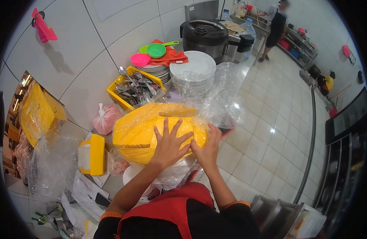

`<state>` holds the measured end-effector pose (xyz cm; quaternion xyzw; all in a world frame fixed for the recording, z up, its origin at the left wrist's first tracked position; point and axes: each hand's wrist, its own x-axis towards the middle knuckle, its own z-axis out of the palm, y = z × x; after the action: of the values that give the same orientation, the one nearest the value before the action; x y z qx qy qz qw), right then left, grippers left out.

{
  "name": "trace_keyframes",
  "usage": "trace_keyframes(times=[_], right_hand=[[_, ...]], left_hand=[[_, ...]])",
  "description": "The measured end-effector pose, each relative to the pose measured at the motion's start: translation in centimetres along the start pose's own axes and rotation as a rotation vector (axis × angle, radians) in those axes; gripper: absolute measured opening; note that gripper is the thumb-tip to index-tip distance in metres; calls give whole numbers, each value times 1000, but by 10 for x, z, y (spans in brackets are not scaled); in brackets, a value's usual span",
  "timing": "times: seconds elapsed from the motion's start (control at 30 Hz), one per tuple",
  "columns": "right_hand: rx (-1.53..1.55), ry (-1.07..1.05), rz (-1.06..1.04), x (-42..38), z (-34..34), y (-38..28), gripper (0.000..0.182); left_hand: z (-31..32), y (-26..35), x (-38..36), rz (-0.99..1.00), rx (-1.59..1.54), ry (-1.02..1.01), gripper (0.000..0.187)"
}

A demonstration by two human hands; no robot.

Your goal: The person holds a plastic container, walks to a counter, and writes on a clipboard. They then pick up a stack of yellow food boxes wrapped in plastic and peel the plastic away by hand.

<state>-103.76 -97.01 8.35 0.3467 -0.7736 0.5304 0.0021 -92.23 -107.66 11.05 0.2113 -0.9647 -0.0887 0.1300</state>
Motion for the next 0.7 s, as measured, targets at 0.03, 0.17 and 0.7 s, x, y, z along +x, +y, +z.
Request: trace_keyframes(times=[0.03, 0.17, 0.7], right_hand=[[27, -9, 21, 0, 1, 1, 68], [-32, 3, -8, 6, 0, -4, 69], [-105, -32, -66, 8, -3, -6, 60]], left_hand=[[0, -1, 0, 0, 1, -1, 41], [0, -1, 0, 3, -1, 8, 43], [-3, -2, 0, -9, -32, 14, 50]])
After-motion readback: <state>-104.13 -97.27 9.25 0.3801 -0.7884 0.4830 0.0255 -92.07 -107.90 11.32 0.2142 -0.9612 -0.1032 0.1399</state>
